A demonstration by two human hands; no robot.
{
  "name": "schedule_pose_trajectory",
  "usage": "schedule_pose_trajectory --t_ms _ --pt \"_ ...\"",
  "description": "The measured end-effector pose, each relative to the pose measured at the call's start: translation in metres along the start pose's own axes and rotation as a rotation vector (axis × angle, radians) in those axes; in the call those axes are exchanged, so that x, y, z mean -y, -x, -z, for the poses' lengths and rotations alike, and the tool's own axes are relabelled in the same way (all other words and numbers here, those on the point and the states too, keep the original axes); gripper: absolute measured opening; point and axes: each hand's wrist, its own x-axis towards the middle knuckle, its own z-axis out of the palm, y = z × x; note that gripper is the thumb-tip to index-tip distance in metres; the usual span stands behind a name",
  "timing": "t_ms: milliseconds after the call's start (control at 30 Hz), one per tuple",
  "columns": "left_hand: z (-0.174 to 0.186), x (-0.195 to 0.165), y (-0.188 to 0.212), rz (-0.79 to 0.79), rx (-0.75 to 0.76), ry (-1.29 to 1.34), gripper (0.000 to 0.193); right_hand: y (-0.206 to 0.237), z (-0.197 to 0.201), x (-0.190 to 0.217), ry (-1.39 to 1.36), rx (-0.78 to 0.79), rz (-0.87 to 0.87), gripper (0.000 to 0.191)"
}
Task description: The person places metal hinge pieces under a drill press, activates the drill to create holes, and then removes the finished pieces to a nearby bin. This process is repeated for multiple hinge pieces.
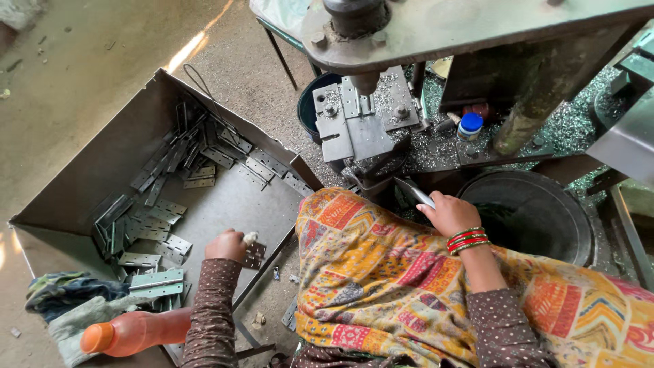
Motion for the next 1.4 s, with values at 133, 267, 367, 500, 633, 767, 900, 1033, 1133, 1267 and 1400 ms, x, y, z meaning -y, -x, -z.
schedule_pose_trajectory --t_ms 133,267,367,500,633,767,900,1033,1133,1267,1400 --pt "0.018 0.001 0.002 0.151 -0.215 0.675 0.026 -0.001 0.003 0.001 0.009 0.029 -0.002 0.045" --pt "0.035 -0.027 0.001 0.164 -0.293 1.411 0.041 -0.002 0.004 0.002 0.006 0.04 0.003 0.045" --pt "0.034 -0.084 -0.012 0.021 -0.31 1.771 0.028 -0.002 0.004 0.003 0.022 0.044 0.003 0.045" --pt "0.02 -0.183 -0.044 0.101 -0.29 1.922 0.031 -0.001 0.006 0.004 0.012 0.055 -0.013 0.044" --pt "0.006 -0.267 -0.065 0.021 -0.03 2.217 0.024 0.0 0.007 0.003 0.021 0.01 0.021 0.043" --pt "-0.003 -0.304 -0.055 -0.042 0.186 2.364 0.04 -0.002 0.003 0.0 0.016 0.013 0.023 0.043" --pt "0.01 -0.306 -0.012 -0.023 0.029 2.071 0.039 -0.007 -0.002 -0.002 -0.004 0.026 0.055 0.043" --pt "0.038 -0.31 0.015 -0.193 -0.423 1.09 0.047 -0.009 -0.004 -0.003 -0.018 0.047 0.035 0.045" --pt "0.061 -0.328 -0.003 -0.342 -0.674 0.464 0.063 -0.008 -0.002 -0.003 0.006 0.058 0.042 0.045" --pt "0.075 -0.354 -0.045 -0.345 -0.481 0.165 0.059 -0.007 0.002 -0.002 0.009 0.083 0.049 0.043" --pt "0.071 -0.361 -0.061 -0.307 -0.436 0.206 0.055 -0.006 0.007 0.001 -0.001 0.051 0.052 0.041"
